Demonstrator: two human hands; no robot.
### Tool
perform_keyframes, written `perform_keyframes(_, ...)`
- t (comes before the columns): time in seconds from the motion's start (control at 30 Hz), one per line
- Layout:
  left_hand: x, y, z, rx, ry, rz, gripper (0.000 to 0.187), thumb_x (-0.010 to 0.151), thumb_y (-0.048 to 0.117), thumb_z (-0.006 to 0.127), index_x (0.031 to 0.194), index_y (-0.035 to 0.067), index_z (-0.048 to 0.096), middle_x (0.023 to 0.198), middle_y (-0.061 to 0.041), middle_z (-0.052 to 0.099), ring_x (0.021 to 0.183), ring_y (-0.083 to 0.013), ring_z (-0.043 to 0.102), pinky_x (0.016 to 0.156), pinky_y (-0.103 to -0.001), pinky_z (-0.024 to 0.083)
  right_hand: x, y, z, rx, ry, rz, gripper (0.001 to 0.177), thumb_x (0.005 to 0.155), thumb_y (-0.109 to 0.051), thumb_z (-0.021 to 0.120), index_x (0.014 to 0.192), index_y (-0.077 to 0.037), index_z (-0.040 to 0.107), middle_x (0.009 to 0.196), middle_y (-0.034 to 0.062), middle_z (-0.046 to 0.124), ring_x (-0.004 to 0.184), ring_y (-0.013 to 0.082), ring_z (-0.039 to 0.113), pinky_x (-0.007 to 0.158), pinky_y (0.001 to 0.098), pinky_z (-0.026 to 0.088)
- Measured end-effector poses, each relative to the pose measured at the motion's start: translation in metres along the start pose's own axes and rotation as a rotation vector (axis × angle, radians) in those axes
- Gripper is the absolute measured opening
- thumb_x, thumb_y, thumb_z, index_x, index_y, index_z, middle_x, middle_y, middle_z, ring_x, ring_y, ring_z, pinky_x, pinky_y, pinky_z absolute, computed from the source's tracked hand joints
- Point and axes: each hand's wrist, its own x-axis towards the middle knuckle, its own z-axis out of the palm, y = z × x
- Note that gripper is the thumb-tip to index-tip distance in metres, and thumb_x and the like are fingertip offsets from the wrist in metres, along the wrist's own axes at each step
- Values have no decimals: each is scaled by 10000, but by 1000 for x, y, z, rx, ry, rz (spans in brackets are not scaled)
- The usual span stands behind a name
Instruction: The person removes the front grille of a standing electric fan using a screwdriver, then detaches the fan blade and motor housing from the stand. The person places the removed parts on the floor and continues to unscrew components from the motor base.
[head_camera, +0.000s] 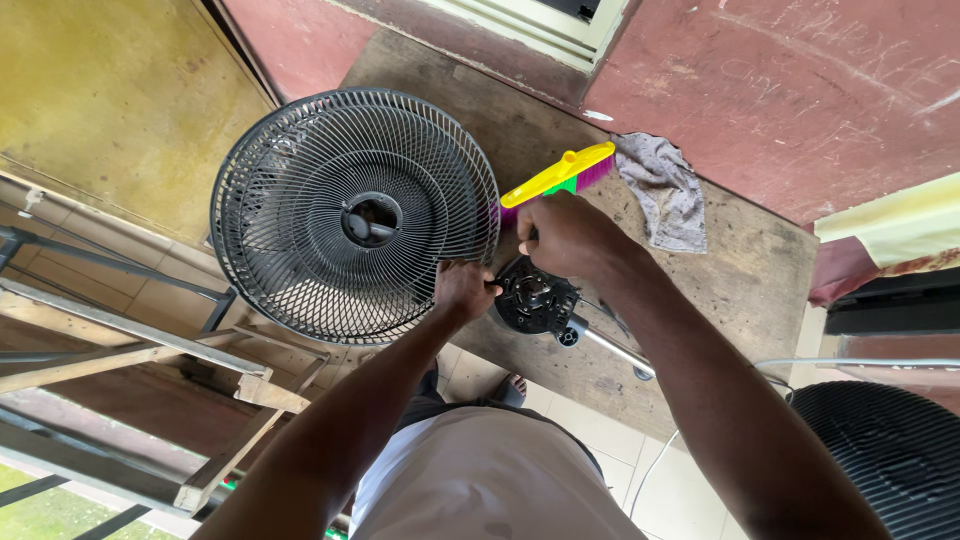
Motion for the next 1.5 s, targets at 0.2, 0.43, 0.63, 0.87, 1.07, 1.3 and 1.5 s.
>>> perform_keyframes(0.2, 0, 3, 0, 13, -19, -4, 338, 838, 431, 806, 1062, 178, 806, 1072, -92, 756, 1122, -219, 642, 1149, -424, 330, -7, -6, 3, -193, 52, 81, 292, 884, -305, 748, 990, -33, 761, 925, 205, 736, 892, 362, 732, 845, 500, 578)
perform_keyframes(0.43, 2, 4, 3, 48, -2, 7, 326, 843, 429, 791, 1049, 177, 803, 1058, -95, 754, 1128, -228, 621, 1119, -431, 341, -6, -13, 12, -156, 12, 251, 352, 928, -326, 673, 1003, 14, 721, 903, 201, 767, 824, 337, 790, 811, 491, 620)
perform_keyframes(0.63, -9, 0, 11, 98, 148, 119, 271, 881, 361, 757, 1050, 152, 792, 1025, -120, 741, 1077, -254, 601, 1011, -437, 405, -21, -12, 15, -98, 122, 126, 295, 977, -335, 596, 1002, -73, 729, 889, 149, 758, 769, 292, 737, 800, 486, 590)
perform_keyframes(0.87, -36, -23, -2, -128, 497, 222, 147, 925, 230, 699, 1016, 144, 776, 982, -30, 782, 972, -220, 647, 963, -429, 450, -18, 50, 19, 486, 497, 121, 269, 923, -289, 661, 1125, -127, 734, 890, 68, 762, 693, 198, 697, 664, 375, 565)
perform_keyframes(1.07, -58, -77, -41, -69, 810, -240, 336, 962, 292, 671, 1237, 100, 699, 1174, -110, 717, 1129, -289, 584, 968, -462, 443, 60, 100, 104, 1048, 178, 112, 356, 884, -210, 693, 1163, 3, 636, 861, 97, 704, 742, 184, 676, 639, 335, 562)
perform_keyframes(1.3, -89, -155, -67, -32, 962, -894, 759, 833, 313, 694, 1431, -52, 401, 1427, -233, 438, 1265, -395, 432, 1020, -538, 446, 126, 69, 154, 523, 430, 241, 384, 906, -407, 698, 1015, -40, 724, 980, 197, 735, 971, 385, 693, 836, 506, 521)
perform_keyframes(1.5, -92, -208, -68, -80, 760, -1138, 676, 893, 339, 646, 1381, -65, 412, 1311, -270, 482, 1178, -394, 494, 945, -497, 511, 172, 56, 189, 368, 658, 336, 412, 964, -396, 664, 1019, 9, 711, 1044, 263, 724, 1020, 444, 678, 897, 545, 519)
